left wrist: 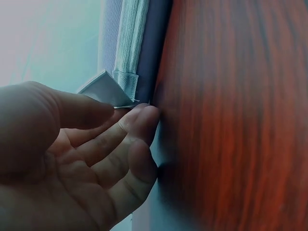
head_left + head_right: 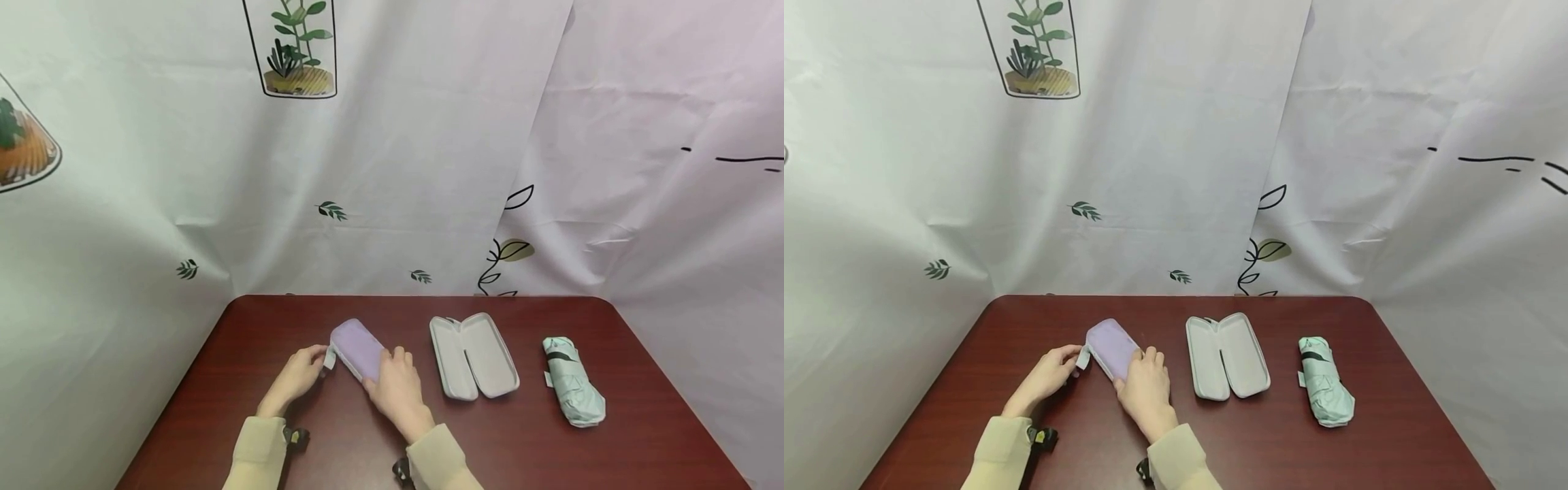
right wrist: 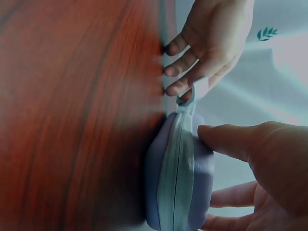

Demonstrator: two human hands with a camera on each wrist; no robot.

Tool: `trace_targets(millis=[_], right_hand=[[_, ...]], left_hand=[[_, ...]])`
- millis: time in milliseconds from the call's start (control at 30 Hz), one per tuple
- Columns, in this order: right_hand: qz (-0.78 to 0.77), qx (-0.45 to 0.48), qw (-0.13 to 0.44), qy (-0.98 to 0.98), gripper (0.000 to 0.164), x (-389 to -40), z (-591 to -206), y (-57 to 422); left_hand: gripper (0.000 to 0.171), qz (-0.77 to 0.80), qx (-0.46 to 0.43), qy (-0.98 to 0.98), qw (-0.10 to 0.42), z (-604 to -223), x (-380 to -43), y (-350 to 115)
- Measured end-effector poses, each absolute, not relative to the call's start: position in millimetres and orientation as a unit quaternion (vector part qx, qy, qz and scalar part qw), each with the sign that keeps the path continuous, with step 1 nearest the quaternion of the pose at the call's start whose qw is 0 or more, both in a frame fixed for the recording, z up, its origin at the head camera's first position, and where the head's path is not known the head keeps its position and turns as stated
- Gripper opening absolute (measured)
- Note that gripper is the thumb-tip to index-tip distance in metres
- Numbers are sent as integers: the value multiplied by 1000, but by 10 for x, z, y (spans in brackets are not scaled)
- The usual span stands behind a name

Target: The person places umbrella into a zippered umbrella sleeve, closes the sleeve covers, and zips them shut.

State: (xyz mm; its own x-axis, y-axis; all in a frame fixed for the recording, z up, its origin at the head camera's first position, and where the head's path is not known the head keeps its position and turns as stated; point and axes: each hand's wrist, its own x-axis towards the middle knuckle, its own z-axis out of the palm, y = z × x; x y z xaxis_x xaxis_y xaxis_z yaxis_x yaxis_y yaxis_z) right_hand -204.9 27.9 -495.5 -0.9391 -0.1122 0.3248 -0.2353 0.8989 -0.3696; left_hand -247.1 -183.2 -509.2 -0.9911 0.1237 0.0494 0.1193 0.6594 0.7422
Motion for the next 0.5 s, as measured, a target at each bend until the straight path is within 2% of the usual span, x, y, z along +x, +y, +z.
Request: trace_targets(millis=[333, 500], right_hand=[[245, 91, 145, -954, 58, -1937, -4943, 274], [250, 94, 132, -955, 61, -1889, -4952, 252]], left_hand=[[26, 376, 47, 925, -15, -5065, -2471, -1844], [19, 361, 37, 932, -19, -5032, -2443, -1882]])
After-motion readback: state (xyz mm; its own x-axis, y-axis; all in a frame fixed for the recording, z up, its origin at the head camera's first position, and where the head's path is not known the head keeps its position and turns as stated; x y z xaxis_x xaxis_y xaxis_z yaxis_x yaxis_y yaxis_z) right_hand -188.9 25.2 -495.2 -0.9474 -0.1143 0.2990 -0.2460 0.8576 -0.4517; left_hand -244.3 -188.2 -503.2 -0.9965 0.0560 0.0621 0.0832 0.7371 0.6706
